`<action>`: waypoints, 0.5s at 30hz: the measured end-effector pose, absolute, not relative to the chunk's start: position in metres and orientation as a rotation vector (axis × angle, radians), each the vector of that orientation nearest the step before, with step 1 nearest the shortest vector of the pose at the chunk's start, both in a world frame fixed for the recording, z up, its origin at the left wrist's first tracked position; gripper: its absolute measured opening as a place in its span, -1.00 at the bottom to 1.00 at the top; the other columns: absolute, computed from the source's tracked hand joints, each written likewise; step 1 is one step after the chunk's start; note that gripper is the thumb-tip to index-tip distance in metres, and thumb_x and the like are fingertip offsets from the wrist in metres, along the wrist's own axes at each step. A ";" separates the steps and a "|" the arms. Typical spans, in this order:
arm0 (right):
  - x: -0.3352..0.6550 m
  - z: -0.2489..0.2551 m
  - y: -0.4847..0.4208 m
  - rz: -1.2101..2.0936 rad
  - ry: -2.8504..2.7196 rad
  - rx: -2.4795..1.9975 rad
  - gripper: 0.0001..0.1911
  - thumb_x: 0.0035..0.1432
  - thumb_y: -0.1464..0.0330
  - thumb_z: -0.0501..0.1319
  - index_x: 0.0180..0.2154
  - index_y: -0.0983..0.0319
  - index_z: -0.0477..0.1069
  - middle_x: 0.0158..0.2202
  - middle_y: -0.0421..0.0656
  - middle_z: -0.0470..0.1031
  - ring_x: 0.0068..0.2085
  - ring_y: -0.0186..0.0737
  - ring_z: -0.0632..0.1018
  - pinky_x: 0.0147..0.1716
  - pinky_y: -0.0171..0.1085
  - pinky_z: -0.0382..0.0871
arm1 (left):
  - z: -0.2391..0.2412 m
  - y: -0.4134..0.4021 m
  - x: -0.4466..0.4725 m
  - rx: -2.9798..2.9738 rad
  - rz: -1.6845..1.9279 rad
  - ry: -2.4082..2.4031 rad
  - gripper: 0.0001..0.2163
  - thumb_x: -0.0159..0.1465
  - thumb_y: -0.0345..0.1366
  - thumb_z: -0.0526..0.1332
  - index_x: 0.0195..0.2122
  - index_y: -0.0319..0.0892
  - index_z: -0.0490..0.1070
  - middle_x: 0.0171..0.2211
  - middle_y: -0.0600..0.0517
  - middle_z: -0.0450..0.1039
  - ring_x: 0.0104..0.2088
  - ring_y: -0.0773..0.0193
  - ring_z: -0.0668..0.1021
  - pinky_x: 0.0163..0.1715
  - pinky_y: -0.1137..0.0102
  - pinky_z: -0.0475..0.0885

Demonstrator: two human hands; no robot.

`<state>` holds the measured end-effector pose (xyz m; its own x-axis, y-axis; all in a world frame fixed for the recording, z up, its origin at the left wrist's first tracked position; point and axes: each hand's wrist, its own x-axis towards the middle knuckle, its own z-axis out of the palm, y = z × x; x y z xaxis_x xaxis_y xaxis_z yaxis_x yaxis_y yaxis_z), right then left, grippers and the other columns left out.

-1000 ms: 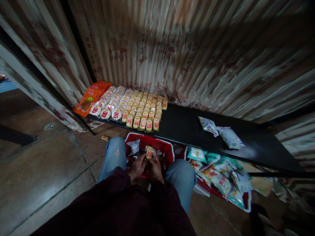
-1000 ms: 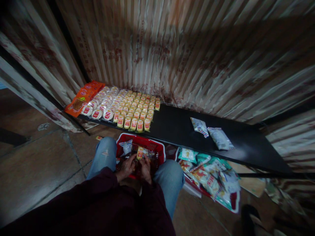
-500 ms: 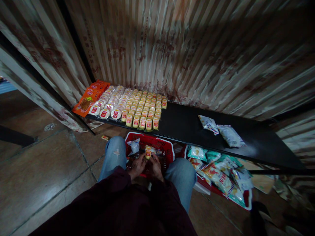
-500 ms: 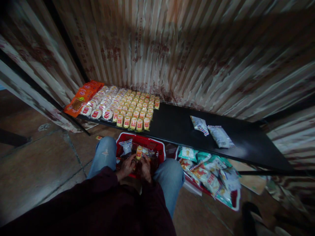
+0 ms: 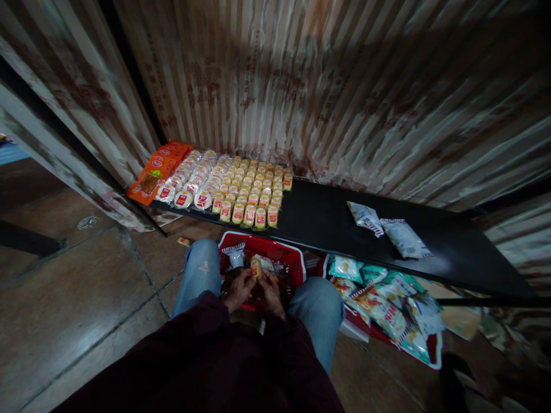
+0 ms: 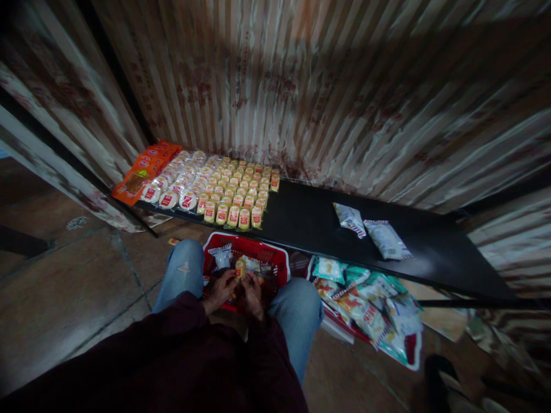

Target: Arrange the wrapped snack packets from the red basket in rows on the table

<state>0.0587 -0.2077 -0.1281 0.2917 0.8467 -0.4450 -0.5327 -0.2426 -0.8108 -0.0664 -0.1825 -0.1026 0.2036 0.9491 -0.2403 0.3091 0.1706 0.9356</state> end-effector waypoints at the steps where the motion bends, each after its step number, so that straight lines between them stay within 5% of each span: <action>1: 0.058 -0.127 -0.207 1.344 -0.330 -1.265 -0.41 -0.30 0.20 0.47 -0.13 0.13 0.47 -0.20 -0.15 0.62 -0.18 -0.09 0.61 -0.17 -0.14 0.48 | -0.104 -0.182 -0.066 1.339 0.731 1.317 -0.71 0.21 -0.32 0.17 -0.04 -0.21 0.44 -0.03 -0.11 0.53 -0.01 0.14 0.55 0.10 0.25 0.38; 7: 0.057 -0.121 -0.207 1.383 -0.372 -1.348 -0.40 -0.28 0.17 0.44 -0.10 0.13 0.46 -0.19 -0.17 0.61 -0.15 -0.06 0.58 -0.12 -0.10 0.46 | -0.112 -0.182 -0.063 1.123 0.769 1.279 -0.66 0.15 -0.20 0.29 -0.07 -0.19 0.45 -0.07 -0.09 0.53 -0.05 0.14 0.54 0.00 0.31 0.42; 15: 0.059 -0.127 -0.206 1.312 -0.542 -1.375 -0.51 -0.21 0.15 0.41 -0.16 0.11 0.51 -0.12 -0.16 0.60 -0.10 -0.09 0.56 -0.07 -0.11 0.44 | -0.104 -0.181 -0.062 0.839 0.692 1.251 -0.57 0.10 -0.14 0.34 -0.03 -0.22 0.43 -0.15 -0.07 0.51 -0.27 0.25 0.55 -0.41 0.45 0.43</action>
